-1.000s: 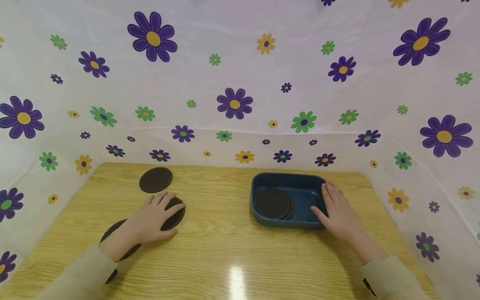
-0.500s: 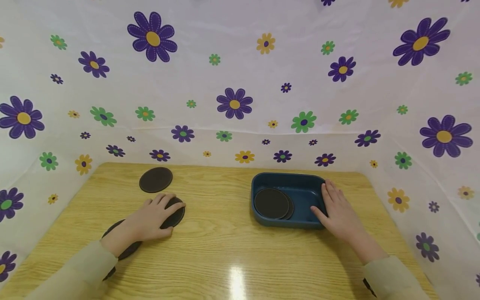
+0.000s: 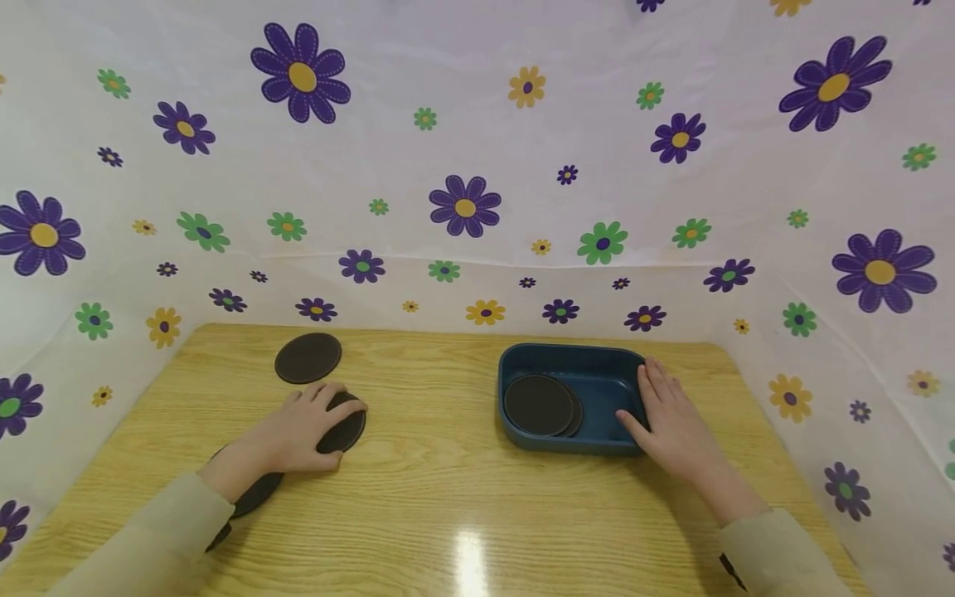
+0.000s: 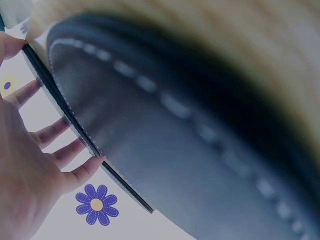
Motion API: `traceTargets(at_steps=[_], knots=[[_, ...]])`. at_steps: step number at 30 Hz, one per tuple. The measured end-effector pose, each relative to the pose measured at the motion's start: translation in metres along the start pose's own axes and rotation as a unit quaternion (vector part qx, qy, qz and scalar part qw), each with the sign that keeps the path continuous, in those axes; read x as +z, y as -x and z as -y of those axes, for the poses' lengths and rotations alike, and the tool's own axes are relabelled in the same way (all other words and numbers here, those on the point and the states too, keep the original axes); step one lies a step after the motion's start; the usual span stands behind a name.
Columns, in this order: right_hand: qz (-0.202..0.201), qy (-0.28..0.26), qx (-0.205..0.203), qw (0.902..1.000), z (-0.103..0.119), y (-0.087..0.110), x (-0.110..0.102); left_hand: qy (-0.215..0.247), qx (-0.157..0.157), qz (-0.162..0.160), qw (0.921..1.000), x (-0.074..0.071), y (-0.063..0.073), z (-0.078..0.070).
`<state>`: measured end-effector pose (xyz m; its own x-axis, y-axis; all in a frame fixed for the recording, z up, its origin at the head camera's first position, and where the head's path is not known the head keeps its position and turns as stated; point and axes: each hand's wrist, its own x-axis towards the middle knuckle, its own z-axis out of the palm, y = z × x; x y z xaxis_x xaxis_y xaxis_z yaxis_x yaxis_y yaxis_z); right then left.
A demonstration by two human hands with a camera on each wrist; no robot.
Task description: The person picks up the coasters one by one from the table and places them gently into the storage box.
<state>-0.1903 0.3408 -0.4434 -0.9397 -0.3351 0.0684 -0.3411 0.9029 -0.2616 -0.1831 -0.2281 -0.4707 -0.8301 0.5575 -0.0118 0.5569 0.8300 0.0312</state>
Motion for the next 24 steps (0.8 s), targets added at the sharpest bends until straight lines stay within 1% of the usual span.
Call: traceTargets(at_steps=[4,8,18,24], knots=[[-0.002,-0.001,-0.002,1.0000,0.000,0.000,0.000,-0.003,0.009,-0.005,0.9999,-0.002,0.000,-0.001],[-0.007,0.001,-0.006,1.0000,0.000,0.000,0.000,-0.006,0.025,-0.017,0.9995,-0.007,-0.004,-0.005],[-0.012,0.001,-0.010,0.9999,-0.002,0.000,0.002,-0.018,0.055,-0.017,0.9982,-0.030,-0.027,-0.023],[-0.013,0.001,-0.009,0.9999,0.000,0.000,0.001,-0.016,0.068,-0.005,0.9976,-0.040,-0.042,-0.033]])
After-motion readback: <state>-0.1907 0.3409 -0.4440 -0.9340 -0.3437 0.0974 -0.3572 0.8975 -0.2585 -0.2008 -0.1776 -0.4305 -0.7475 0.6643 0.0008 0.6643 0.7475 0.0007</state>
